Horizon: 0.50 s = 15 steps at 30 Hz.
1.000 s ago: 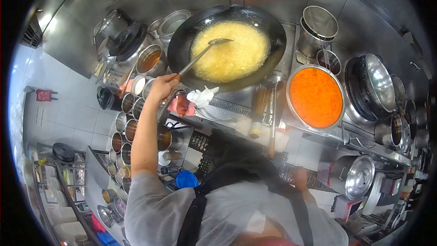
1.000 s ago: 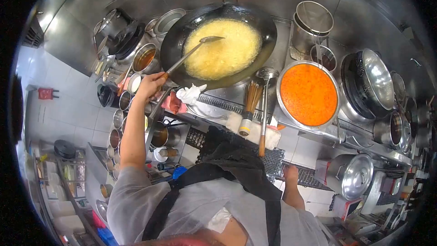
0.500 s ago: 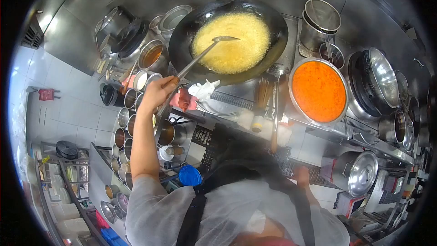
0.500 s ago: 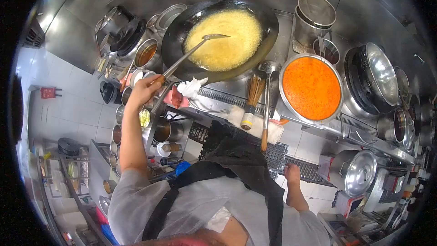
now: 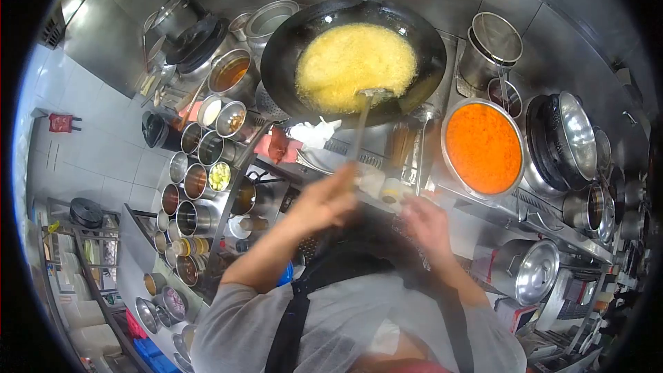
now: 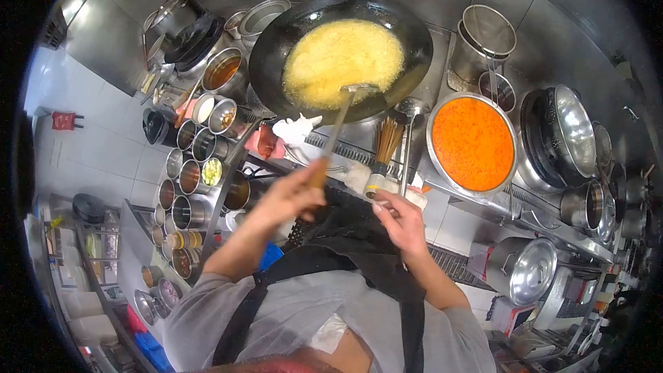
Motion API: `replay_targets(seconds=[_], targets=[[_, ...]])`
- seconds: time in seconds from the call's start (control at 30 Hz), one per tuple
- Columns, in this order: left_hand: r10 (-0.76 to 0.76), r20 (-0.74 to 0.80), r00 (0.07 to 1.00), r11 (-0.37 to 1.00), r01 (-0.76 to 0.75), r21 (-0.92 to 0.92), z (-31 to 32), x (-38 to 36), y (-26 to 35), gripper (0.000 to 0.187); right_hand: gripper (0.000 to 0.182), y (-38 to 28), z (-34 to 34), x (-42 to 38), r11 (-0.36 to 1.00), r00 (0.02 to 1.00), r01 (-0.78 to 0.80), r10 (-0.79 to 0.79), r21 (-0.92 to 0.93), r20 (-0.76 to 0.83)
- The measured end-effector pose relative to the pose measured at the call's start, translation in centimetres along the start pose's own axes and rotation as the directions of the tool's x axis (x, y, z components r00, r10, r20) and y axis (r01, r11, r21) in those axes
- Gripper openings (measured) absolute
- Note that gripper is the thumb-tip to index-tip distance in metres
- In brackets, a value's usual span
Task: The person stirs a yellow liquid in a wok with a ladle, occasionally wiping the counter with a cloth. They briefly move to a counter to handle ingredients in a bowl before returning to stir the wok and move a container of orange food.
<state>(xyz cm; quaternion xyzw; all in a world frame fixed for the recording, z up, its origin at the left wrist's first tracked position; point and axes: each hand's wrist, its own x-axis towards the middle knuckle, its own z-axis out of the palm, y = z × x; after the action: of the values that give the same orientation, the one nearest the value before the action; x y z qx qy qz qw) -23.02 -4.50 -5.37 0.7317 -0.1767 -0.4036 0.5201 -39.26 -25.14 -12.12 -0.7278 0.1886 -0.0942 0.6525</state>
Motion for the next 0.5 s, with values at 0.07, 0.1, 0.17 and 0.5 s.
replay_targets(seconds=[0.07,0.1,0.17,0.5], targets=[[0.207,0.213,0.955,0.974,-0.182,-0.134,3.4,3.1,-3.0,0.080,0.040,-1.1,0.8,1.2,0.993,1.000,0.007,-0.006,0.118,-0.006],[0.143,0.306,0.941,0.987,-0.112,-0.117,4.8,4.7,-4.4,0.081,0.049,-1.5,1.0,1.6,0.970,1.000,0.010,-0.008,0.244,-0.009],[0.305,0.315,0.899,0.952,-0.288,-0.101,6.7,6.5,-4.3,0.079,0.053,0.0,-0.5,3.0,0.994,0.995,0.095,-0.095,0.053,-0.007],[0.829,-0.164,0.535,0.454,-0.472,0.755,-8.8,12.6,-3.2,0.020,0.042,-5.3,-3.9,12.1,0.406,0.952,0.235,-0.278,-0.883,0.126]])
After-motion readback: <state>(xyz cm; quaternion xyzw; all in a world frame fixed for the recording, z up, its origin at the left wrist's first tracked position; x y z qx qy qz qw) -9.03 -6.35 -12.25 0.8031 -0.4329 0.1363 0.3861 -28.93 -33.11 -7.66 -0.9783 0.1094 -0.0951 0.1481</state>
